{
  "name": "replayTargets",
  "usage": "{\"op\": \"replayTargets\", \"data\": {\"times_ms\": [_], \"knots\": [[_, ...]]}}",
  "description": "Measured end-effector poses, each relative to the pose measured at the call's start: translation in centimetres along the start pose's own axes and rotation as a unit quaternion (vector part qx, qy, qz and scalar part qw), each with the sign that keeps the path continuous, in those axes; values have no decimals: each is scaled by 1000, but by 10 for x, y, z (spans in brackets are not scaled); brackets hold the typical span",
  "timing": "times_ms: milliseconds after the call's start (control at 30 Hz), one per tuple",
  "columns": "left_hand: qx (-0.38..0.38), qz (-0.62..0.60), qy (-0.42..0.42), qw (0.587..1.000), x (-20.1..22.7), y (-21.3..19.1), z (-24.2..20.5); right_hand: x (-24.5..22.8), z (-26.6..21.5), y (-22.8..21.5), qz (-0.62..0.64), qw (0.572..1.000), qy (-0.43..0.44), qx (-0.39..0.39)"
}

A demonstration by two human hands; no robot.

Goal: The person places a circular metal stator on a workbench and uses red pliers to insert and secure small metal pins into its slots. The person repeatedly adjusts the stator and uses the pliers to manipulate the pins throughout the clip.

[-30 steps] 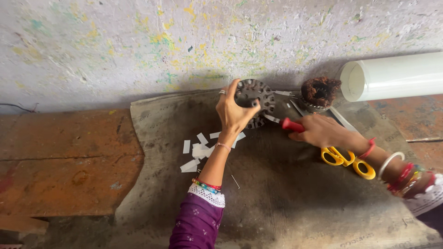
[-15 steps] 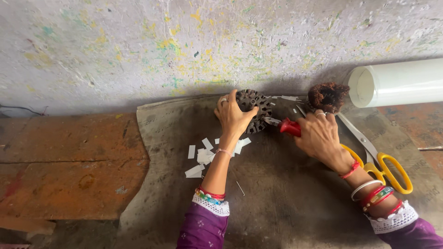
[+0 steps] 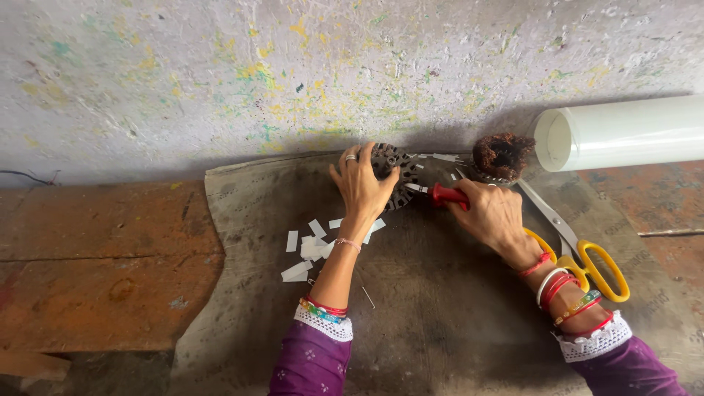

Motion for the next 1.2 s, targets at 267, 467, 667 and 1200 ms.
{"op": "replayTargets", "data": {"times_ms": [267,467,667,1200], "knots": [[8,-16,8,1000,-1,-2,2,1,-3,1,-35,999,-8,6],[-5,-17,4,1000,0,-2,1,3,-3,-2,8,1000,16,-17],[-11,-3,3,1000,3,-7,3,3,0,2,-30,995,39,-81],[-91,-132,-73,984,-17,1,15,12,-3,14,37,997,19,-69]]}}
Point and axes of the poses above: each hand's wrist, its own z-axis towards the middle knuckle, its own y-axis out of the palm, x = y × z, the point moved 7 cm from there along z, towards the middle knuckle, and after that the axes turned 5 degrees about y, right-handed, at the moved point
